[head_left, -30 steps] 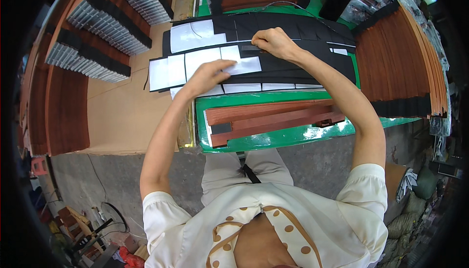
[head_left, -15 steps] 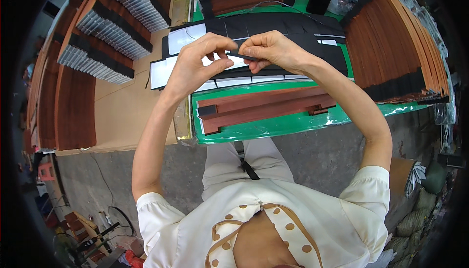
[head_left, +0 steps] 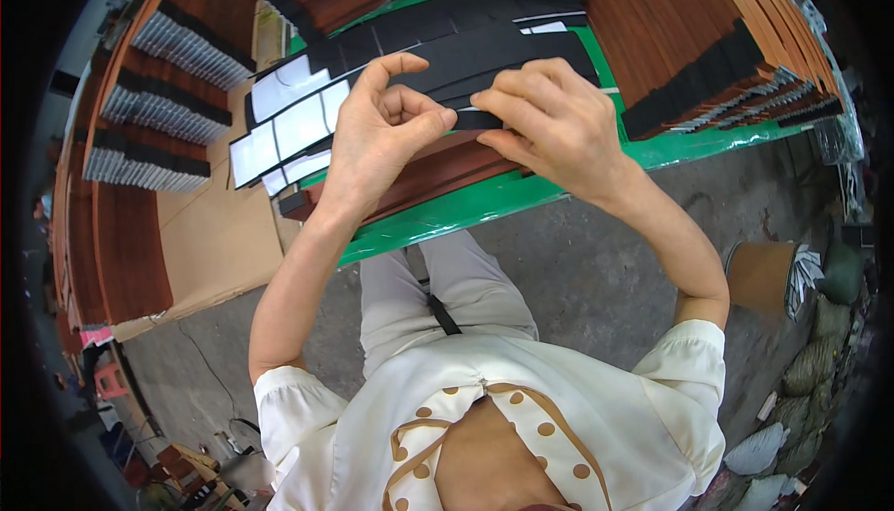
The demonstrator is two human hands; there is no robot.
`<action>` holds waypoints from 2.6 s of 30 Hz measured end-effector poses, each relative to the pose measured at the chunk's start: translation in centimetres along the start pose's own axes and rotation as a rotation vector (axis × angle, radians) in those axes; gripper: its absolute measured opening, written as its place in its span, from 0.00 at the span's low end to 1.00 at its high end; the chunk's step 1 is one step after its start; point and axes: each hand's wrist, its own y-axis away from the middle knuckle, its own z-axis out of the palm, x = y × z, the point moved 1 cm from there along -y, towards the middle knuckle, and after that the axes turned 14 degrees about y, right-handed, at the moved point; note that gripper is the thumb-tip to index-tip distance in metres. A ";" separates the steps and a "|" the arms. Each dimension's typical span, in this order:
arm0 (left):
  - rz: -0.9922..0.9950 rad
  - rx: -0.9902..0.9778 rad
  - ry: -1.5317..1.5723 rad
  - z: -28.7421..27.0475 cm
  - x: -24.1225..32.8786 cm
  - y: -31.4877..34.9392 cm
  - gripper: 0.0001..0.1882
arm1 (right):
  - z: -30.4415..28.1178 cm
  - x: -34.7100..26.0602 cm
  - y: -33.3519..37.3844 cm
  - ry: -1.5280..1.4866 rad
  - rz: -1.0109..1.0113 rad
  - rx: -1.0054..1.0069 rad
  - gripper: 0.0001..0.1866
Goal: Applying black adhesive or padding strips to the edges of wood planks in a manufacturing environment.
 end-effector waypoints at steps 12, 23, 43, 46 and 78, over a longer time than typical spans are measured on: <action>-0.312 -0.069 0.212 4.9 -6.3 2.4 0.25 | -2.4 1.5 8.8 -0.153 0.124 -0.221 0.15; 0.607 0.040 -0.996 7.2 -7.8 -2.3 0.17 | -0.7 9.8 7.2 -0.228 0.227 -0.341 0.11; 0.498 0.108 -0.929 8.1 -9.7 -3.8 0.10 | 0.6 10.0 7.7 -0.038 -0.027 -0.426 0.13; 0.493 0.108 -0.932 8.1 -9.8 -3.8 0.10 | 0.2 10.3 7.8 -0.081 -0.010 -0.392 0.14; 0.482 0.107 -0.969 8.2 -9.5 -3.7 0.10 | 1.8 11.4 7.1 -0.306 0.107 -0.420 0.11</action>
